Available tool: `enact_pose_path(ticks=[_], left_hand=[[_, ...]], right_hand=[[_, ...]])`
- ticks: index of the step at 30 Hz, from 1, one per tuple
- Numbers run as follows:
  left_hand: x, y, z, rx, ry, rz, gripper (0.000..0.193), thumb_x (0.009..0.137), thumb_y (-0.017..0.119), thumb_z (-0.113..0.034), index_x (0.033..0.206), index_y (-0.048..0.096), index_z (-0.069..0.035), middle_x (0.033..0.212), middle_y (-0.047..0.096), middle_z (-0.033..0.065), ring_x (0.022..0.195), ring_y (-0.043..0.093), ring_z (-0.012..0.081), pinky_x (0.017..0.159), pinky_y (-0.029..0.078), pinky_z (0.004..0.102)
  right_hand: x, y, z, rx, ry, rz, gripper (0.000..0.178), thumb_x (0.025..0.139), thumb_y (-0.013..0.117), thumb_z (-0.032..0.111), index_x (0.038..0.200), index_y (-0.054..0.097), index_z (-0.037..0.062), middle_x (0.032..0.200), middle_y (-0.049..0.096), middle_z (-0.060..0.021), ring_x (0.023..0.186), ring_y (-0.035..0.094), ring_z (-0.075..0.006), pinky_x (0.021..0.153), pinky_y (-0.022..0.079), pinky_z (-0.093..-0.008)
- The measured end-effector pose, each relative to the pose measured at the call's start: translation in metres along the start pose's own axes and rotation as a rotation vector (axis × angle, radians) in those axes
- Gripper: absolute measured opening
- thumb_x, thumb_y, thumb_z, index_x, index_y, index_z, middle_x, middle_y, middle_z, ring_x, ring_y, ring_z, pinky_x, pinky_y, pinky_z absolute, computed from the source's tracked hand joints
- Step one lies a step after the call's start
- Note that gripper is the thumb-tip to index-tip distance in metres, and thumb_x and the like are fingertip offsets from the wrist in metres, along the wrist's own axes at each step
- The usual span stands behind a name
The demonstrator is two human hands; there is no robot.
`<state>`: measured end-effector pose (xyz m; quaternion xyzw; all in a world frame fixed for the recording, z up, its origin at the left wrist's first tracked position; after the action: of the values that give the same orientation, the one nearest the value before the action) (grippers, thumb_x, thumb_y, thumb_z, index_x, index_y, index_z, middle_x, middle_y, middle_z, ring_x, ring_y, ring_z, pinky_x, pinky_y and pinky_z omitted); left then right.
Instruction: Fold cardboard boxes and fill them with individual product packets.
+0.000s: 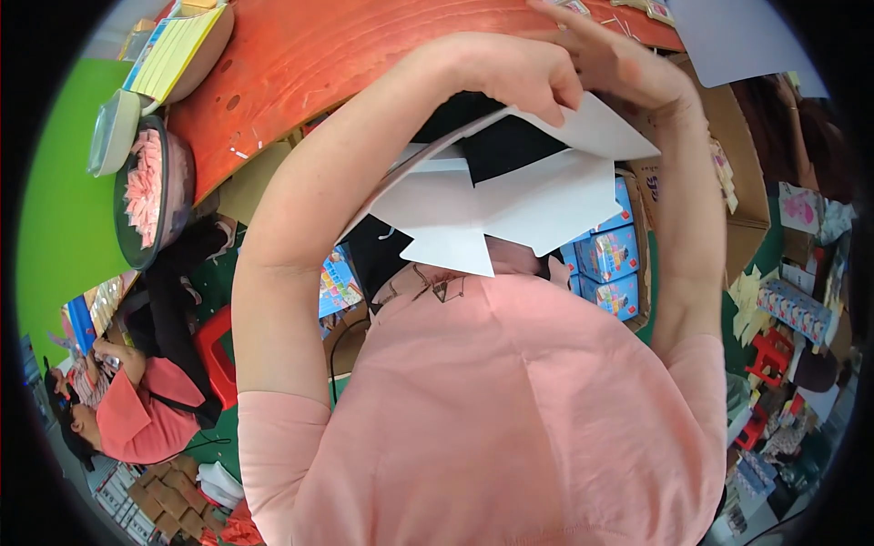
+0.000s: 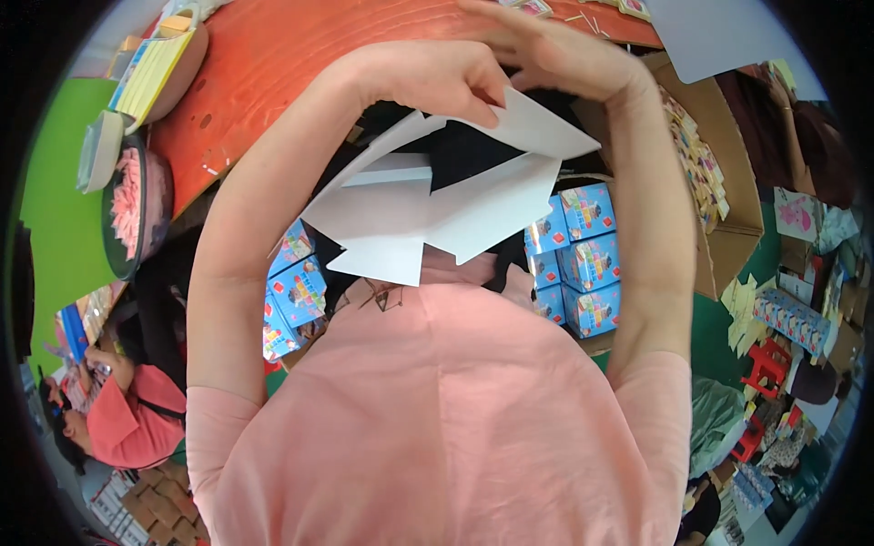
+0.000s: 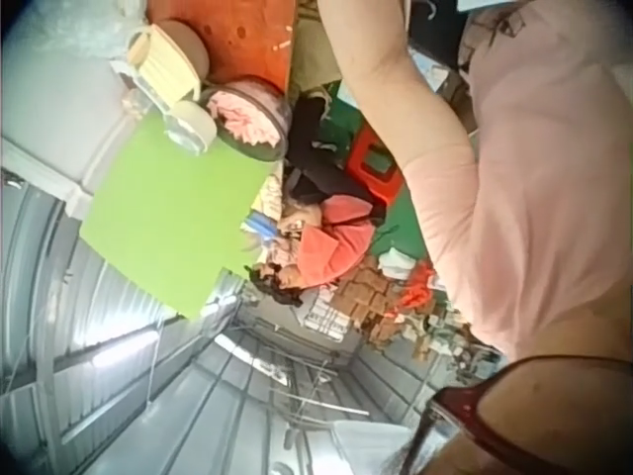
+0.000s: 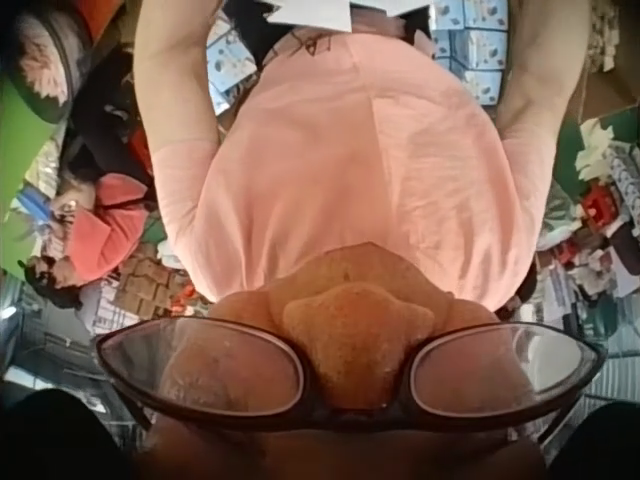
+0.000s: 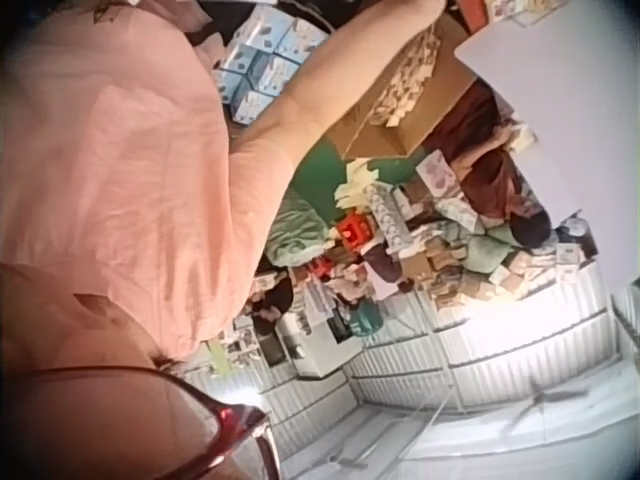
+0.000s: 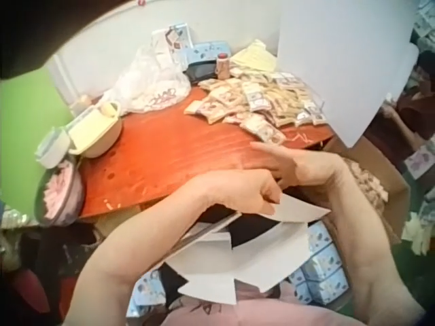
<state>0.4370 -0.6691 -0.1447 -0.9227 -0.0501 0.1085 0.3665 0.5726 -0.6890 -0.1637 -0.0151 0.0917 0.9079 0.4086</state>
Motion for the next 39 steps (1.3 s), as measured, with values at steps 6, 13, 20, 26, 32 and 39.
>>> enact_pose_path(ticks=[6, 13, 20, 26, 32, 39], left_hand=[[0.027, 0.018, -0.002, -0.097, 0.024, 0.181, 0.018, 0.08, 0.074, -0.015, 0.093, 0.078, -0.004, 0.08, 0.069, 0.0049, 0.074, 0.063, 0.0177, 0.069, 0.051, 0.0333], [-0.011, -0.062, -0.006, -0.331, 0.133, -0.293, 0.022, 0.087, 0.072, -0.021, 0.079, 0.07, -0.001, 0.089, 0.074, 0.0181, 0.092, 0.072, 0.0353, 0.078, 0.057, 0.0449], [-0.105, -0.022, 0.081, -0.372, -0.25, -0.664, 0.073, 0.092, 0.076, -0.033, 0.149, 0.045, 0.0, 0.139, 0.06, 0.0152, 0.127, 0.058, 0.0249, 0.107, 0.046, 0.0365], [-0.105, 0.036, 0.079, -1.081, -0.225, -0.966, 0.072, 0.087, 0.067, -0.015, 0.149, 0.037, 0.005, 0.145, 0.053, 0.0172, 0.139, 0.045, 0.0271, 0.115, 0.035, 0.0408], [-0.1, 0.024, 0.082, -1.095, -0.29, -0.671, 0.077, 0.077, 0.058, -0.015, 0.151, 0.043, 0.001, 0.152, 0.05, 0.0137, 0.146, 0.038, 0.027, 0.114, 0.03, 0.0366], [-0.089, 0.007, 0.087, -0.953, -0.6, -0.638, 0.061, 0.086, 0.071, -0.028, 0.138, 0.057, 0.0, 0.137, 0.06, 0.0162, 0.134, 0.049, 0.0245, 0.11, 0.035, 0.0358]], right_hand=[[-0.058, 0.052, -0.065, 0.123, 0.191, -0.222, 0.132, 0.063, 0.086, 0.06, 0.163, 0.02, 0.0053, 0.156, 0.042, -0.0148, 0.141, 0.046, -0.0252, 0.108, 0.045, -0.0436], [-0.057, 0.037, -0.076, -0.009, 0.049, -0.499, 0.126, 0.066, 0.084, 0.06, 0.164, 0.021, 0.0093, 0.159, 0.04, -0.0175, 0.136, 0.051, -0.0278, 0.104, 0.047, -0.0382], [-0.055, 0.022, -0.068, -0.007, 0.194, -0.527, 0.108, 0.076, 0.076, 0.059, 0.16, 0.031, 0.0079, 0.149, 0.051, -0.017, 0.132, 0.054, -0.028, 0.092, 0.054, -0.0358], [-0.078, 0.022, -0.045, -0.108, 0.388, -0.406, 0.115, 0.069, 0.077, 0.07, 0.157, 0.04, 0.0057, 0.145, 0.054, -0.0188, 0.127, 0.057, -0.027, 0.091, 0.053, -0.0346], [-0.079, 0.0, -0.058, -0.018, 0.087, -0.192, 0.103, 0.078, 0.072, 0.07, 0.149, 0.047, 0.0005, 0.132, 0.056, -0.0115, 0.13, 0.049, -0.0217, 0.11, 0.036, -0.0333], [-0.039, -0.012, -0.039, -0.433, 0.357, -0.221, 0.066, 0.09, 0.074, 0.05, 0.129, 0.061, -0.0012, 0.105, 0.07, -0.0095, 0.098, 0.063, -0.0134, 0.089, 0.051, -0.0311]])
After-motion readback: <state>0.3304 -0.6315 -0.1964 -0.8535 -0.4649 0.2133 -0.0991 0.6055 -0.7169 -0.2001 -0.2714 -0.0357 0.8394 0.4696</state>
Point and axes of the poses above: each hand's wrist, its own x-axis towards the middle knuckle, its own y-axis out of the palm, z = x × y, the point moved 5 cm from there along x, towards the middle knuckle
